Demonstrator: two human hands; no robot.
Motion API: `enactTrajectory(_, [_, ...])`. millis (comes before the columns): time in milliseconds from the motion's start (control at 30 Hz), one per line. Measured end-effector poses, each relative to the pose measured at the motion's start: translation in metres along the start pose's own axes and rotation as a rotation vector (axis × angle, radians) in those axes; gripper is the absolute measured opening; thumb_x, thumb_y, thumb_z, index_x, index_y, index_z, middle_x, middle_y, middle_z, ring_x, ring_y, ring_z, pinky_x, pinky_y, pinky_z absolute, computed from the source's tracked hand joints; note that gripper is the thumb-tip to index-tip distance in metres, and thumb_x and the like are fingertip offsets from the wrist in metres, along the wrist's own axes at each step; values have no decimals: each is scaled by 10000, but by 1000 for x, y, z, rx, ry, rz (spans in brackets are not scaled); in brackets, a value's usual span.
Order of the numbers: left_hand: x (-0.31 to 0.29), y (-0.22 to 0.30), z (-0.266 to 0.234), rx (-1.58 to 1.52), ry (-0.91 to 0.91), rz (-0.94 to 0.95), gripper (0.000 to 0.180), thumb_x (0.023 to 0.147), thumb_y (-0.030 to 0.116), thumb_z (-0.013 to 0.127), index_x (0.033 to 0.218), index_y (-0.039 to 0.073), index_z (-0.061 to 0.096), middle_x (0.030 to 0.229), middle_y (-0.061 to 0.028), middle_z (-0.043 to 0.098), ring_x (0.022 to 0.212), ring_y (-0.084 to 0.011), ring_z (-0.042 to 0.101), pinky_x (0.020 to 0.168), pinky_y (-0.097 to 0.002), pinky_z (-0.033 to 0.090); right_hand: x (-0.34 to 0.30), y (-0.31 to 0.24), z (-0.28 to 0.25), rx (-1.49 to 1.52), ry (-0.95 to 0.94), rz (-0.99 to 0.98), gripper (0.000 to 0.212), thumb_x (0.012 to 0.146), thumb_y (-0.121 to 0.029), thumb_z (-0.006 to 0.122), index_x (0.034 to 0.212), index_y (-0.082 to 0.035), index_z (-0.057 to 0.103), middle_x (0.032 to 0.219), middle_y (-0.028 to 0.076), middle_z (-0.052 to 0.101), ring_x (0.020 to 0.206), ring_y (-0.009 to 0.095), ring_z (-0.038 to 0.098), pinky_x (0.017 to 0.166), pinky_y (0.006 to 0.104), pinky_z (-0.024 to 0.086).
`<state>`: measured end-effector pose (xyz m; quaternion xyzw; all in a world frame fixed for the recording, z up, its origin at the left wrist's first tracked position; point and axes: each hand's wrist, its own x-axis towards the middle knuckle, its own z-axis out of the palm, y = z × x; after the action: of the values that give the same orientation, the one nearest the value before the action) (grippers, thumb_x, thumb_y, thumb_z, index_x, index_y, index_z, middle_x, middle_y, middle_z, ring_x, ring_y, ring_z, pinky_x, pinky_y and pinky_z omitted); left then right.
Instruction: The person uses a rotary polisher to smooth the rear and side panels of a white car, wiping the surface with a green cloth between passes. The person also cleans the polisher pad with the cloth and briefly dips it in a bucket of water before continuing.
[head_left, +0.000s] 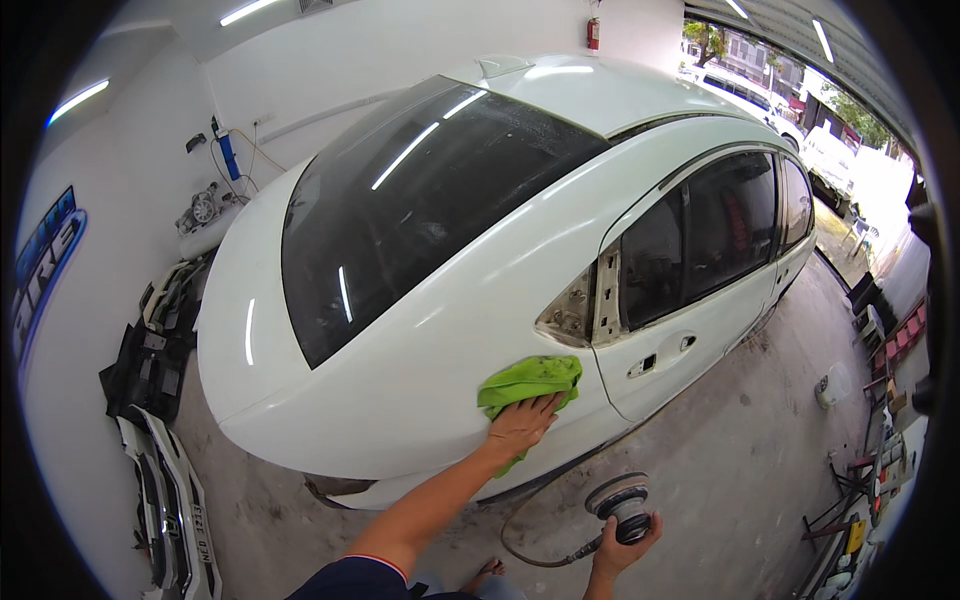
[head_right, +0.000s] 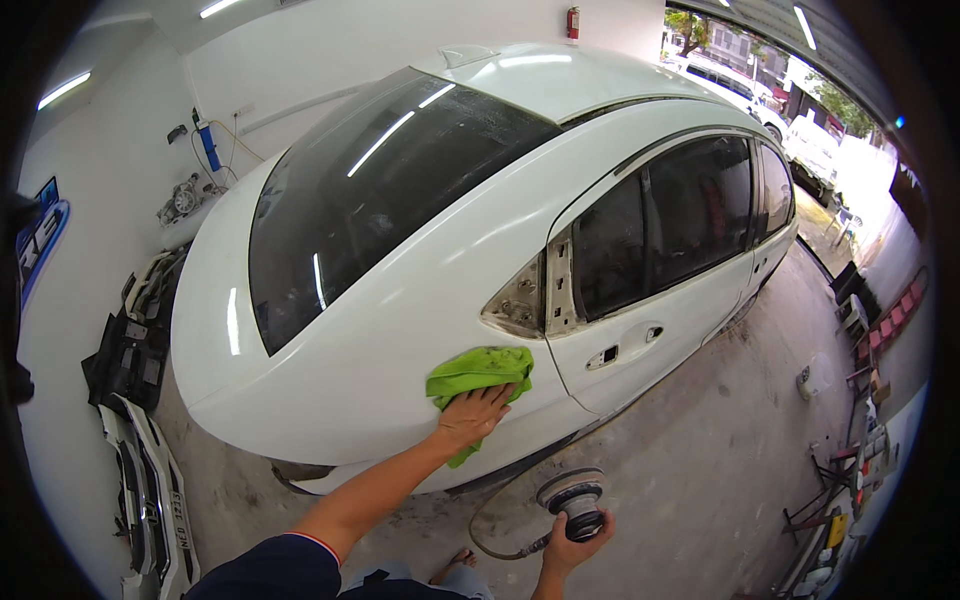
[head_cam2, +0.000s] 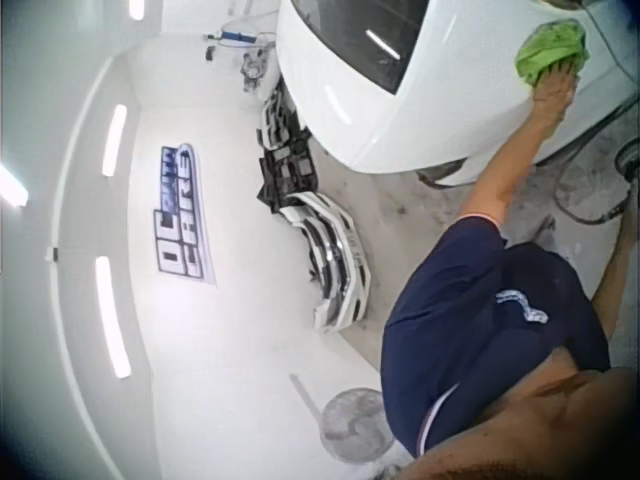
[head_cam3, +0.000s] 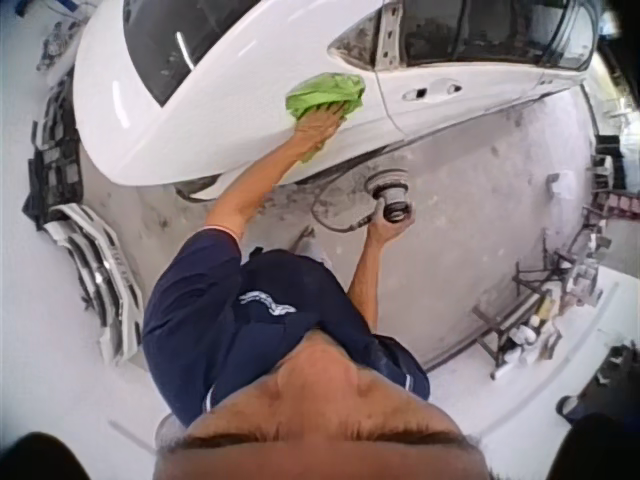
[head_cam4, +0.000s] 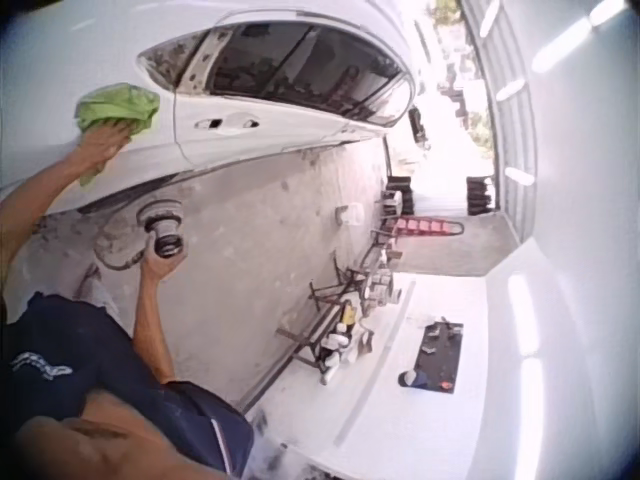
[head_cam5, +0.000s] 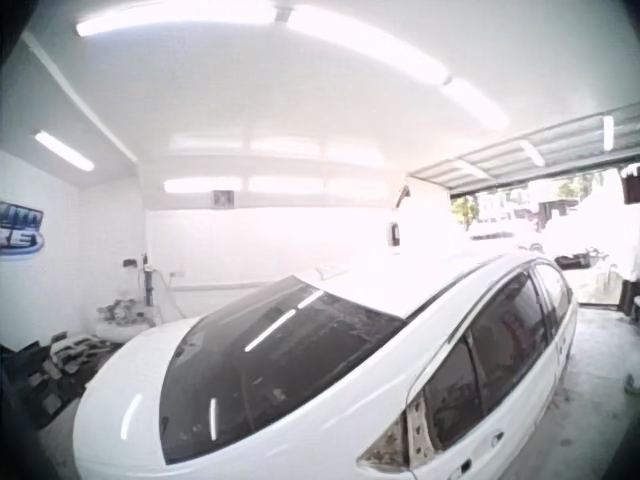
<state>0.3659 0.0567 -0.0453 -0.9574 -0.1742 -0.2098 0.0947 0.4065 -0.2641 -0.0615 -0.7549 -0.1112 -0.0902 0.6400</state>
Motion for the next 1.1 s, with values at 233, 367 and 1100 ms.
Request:
enactTrajectory(233, [94, 84, 101, -39, -98, 237, 675, 1059, 273, 525, 1677, 79, 338, 1646, -68, 469, 1493, -247, 430, 1257, -438, 294, -29, 25, -169, -339, 351, 12, 843, 756, -154, 977, 1422, 54, 504, 1182, 242, 655, 959, 326, 684, 839, 455, 618])
enactTrajectory(367, [63, 70, 105, -128, -69, 298, 671, 997, 191, 572, 1643, 94, 416, 1595, -51, 517, 1472, -232, 456, 1271, -439, 295, -56, 33, -239, -480, 514, -101, 807, 734, -188, 1006, 1353, 68, 556, 1173, 255, 661, 1001, 336, 688, 872, 466, 622])
enactTrajectory(1100, [-476, -228, -240, 86, 451, -1660, 411, 1134, 309, 506, 1366, -19, 591, 1056, -269, 736, 961, -481, 709, 809, -558, 552, -20, 44, -133, -431, 201, -36, 917, 702, -316, 1022, 1397, 72, 567, 1298, 277, 655, 1142, 393, 677, 996, 480, 589])
